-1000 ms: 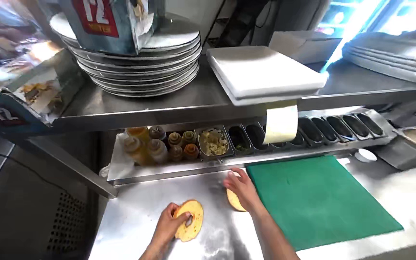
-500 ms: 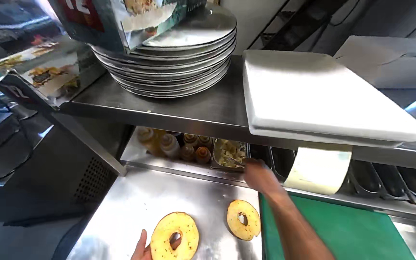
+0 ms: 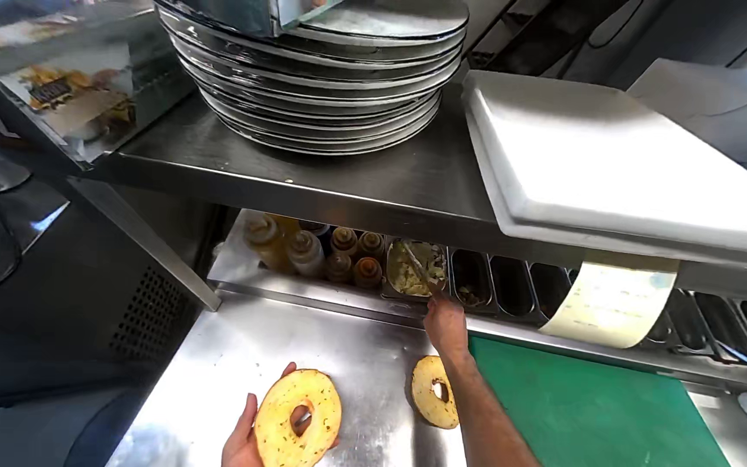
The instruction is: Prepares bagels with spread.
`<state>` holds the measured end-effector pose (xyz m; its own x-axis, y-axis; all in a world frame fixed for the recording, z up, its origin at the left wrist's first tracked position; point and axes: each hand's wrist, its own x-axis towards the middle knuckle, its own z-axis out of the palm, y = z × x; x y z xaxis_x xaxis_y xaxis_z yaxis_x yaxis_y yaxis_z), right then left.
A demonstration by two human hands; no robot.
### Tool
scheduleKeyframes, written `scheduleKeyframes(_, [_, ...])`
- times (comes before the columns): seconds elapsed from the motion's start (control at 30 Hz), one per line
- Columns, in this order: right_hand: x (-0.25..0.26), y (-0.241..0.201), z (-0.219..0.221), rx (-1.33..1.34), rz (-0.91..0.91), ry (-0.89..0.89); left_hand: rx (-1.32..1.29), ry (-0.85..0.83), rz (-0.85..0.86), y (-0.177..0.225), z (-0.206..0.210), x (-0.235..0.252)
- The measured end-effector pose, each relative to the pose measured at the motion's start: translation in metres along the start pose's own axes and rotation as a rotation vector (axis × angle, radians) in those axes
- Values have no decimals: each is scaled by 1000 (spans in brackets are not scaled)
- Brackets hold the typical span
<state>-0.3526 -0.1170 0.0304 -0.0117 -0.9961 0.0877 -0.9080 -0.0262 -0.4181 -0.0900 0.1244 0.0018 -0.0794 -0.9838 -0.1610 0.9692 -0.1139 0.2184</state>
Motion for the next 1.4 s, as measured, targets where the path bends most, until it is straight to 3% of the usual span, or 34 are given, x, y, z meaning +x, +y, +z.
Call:
scheduleKeyframes(0.17, [-1, -9, 13, 260, 46, 0, 11, 34, 34, 12, -6, -2])
scheduleKeyframes(0.43, [-17, -23, 23, 1449, 495, -128, -52, 13, 28, 13, -8, 22])
scheduleKeyframes(0.57, [-32, -12, 20, 1722, 479, -204, -13, 82, 58, 14, 2, 36])
scheduleKeyframes(0.8, [-121, 24, -8, 1334, -71, -426, 50, 174, 115, 9, 26, 65])
scheduleKeyframes(0.9, [-158, 26, -4, 1158, -274, -377, 45, 187, 106, 2, 39, 72])
scheduleKeyframes(1.03, [-170, 30, 5, 922, -511, -256, 50, 124, 66, -1, 51, 72])
scheduleKeyframes(1.2, [-167, 38, 2, 677, -666, -124, 61, 118, 18, 0, 54, 68])
scheduleKeyframes(1.4, [-163, 60, -12, 495, -715, -48, 23, 159, 77, 1, 52, 66])
